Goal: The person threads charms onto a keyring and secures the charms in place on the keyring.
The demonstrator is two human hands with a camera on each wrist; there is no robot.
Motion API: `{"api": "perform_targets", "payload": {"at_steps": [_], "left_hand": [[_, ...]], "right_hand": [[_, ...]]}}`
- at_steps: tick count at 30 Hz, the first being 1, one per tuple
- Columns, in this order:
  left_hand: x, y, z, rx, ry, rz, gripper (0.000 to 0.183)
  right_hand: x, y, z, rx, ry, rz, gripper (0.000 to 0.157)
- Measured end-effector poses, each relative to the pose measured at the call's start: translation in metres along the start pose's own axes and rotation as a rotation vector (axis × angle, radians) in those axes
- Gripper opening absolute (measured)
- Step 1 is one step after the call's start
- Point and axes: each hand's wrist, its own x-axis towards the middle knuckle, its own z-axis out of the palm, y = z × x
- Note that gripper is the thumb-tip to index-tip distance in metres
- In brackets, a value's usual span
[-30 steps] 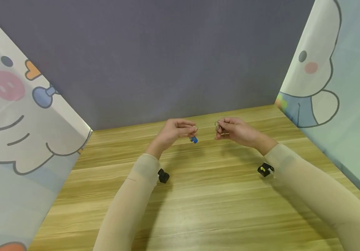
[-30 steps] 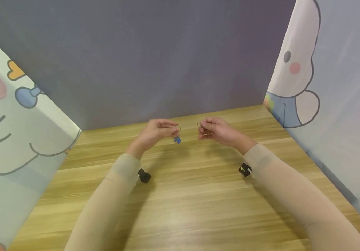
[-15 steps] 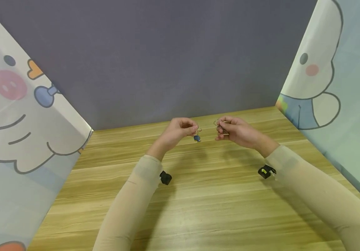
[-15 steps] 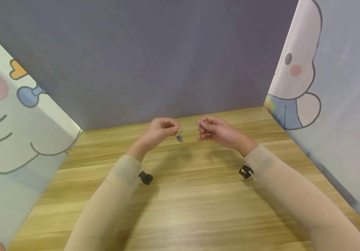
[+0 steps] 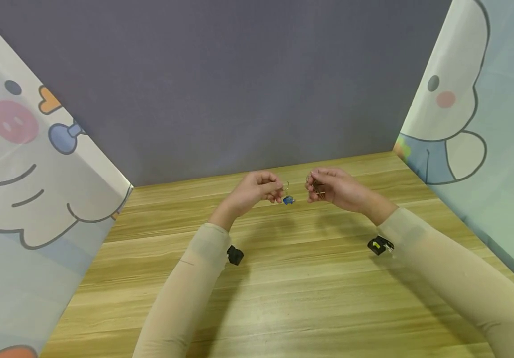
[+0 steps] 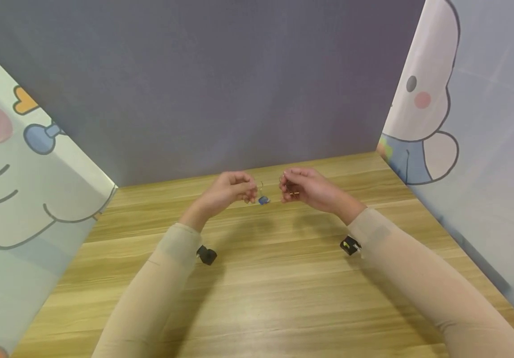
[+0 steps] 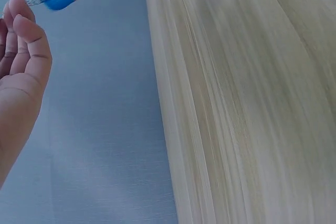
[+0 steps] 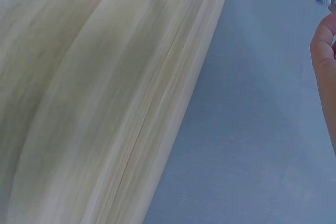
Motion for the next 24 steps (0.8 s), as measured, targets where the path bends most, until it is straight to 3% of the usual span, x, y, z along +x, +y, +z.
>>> {"api": "perform_targets", "payload": {"at_steps": [8, 14, 18, 24], "left_hand": [[0.0, -0.002, 0.003, 0.136, -0.016, 0.065, 0.019], [0.0, -0.001, 0.009, 0.258, -0.027, 0.125, 0.024], [-0.002, 0.001, 0.011, 0.3, -0.04, 0.145, 0.024], [-0.004, 0.004, 0.015, 0.328, -0.103, 0.192, 0.019]], "right_hand": [[-0.005, 0.0, 0.0, -0.023, -0.043, -0.04, 0.026], [-0.005, 0.002, -0.002, -0.163, -0.031, -0.058, 0.026], [-0.004, 0.001, 0.001, -0.251, -0.022, -0.083, 0.03], [-0.005, -0.001, 0.006, -0.269, -0.027, -0.078, 0.032]]}}
